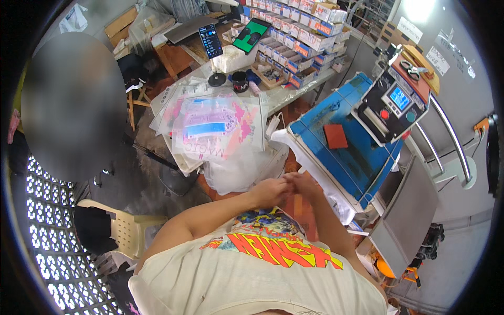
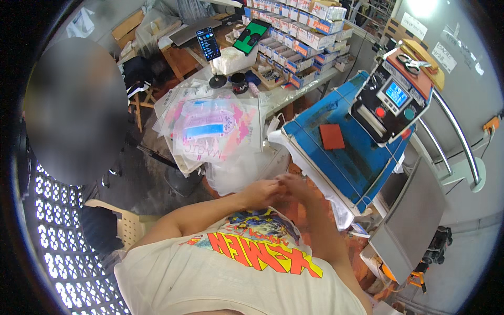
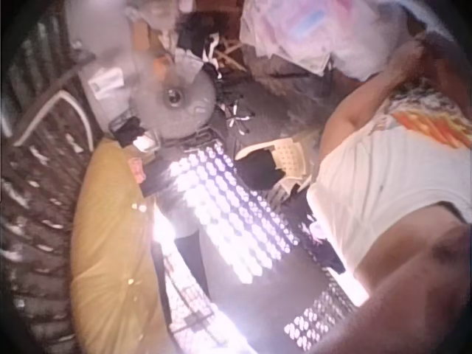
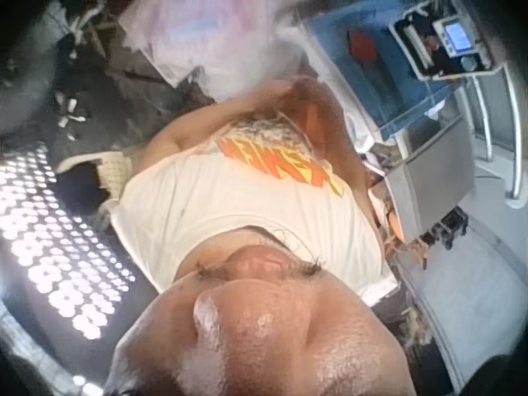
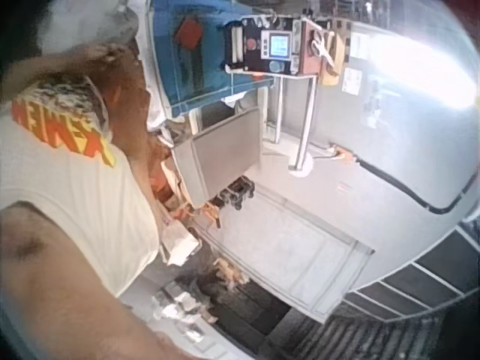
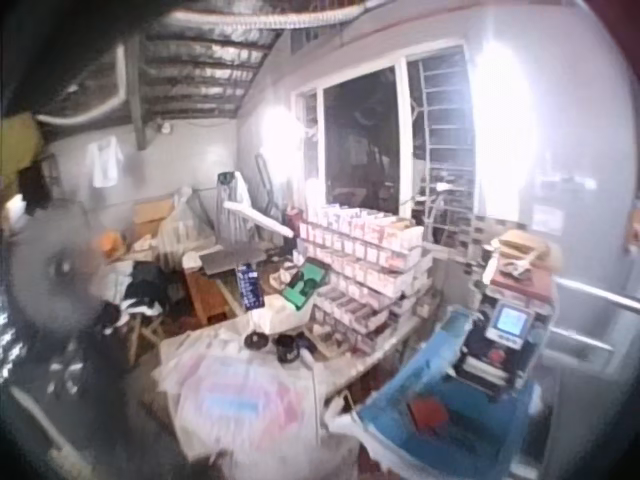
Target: The person prepares a white t-shirt on a heat press, places a transfer sheet with a design onto the shirt, and uses the heat press to apply the design. They then remove the transfer backing to reveal the printed design and fold the finished t-shirt.
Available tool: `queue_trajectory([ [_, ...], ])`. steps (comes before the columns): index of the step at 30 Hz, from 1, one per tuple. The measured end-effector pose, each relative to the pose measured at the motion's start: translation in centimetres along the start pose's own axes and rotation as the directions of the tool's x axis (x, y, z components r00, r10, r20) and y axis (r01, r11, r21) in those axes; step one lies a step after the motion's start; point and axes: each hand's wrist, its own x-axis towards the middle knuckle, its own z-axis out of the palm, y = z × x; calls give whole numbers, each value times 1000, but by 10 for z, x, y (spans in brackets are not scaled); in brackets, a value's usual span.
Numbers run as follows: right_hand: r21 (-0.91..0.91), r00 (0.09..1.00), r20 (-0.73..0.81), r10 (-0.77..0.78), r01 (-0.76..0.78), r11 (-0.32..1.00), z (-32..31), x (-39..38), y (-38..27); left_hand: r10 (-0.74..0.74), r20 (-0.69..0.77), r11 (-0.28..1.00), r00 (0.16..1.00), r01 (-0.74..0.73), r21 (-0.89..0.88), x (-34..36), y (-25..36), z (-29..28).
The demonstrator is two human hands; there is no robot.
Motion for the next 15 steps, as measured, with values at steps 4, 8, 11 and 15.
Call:
queue_trajectory([
  [4, 30, 938, 119, 326, -332, 943, 73, 97, -12, -96, 96, 950, 991, 63, 307, 49, 39, -37],
  [8, 168, 933, 219, 287, -326, 930, 109, 170, -52, -107, -84, 994, 991, 106, -22, 42, 26, -53],
  [11, 351, 934, 315, 170, -280, 893, 123, 194, -86, -114, -50, 983, 992, 106, -150, 46, 36, -98],
  [15, 443, 939, 338, 60, -215, 870, 140, 172, -173, -221, -229, 865, 948, 299, 403, 48, 18, -140],
])
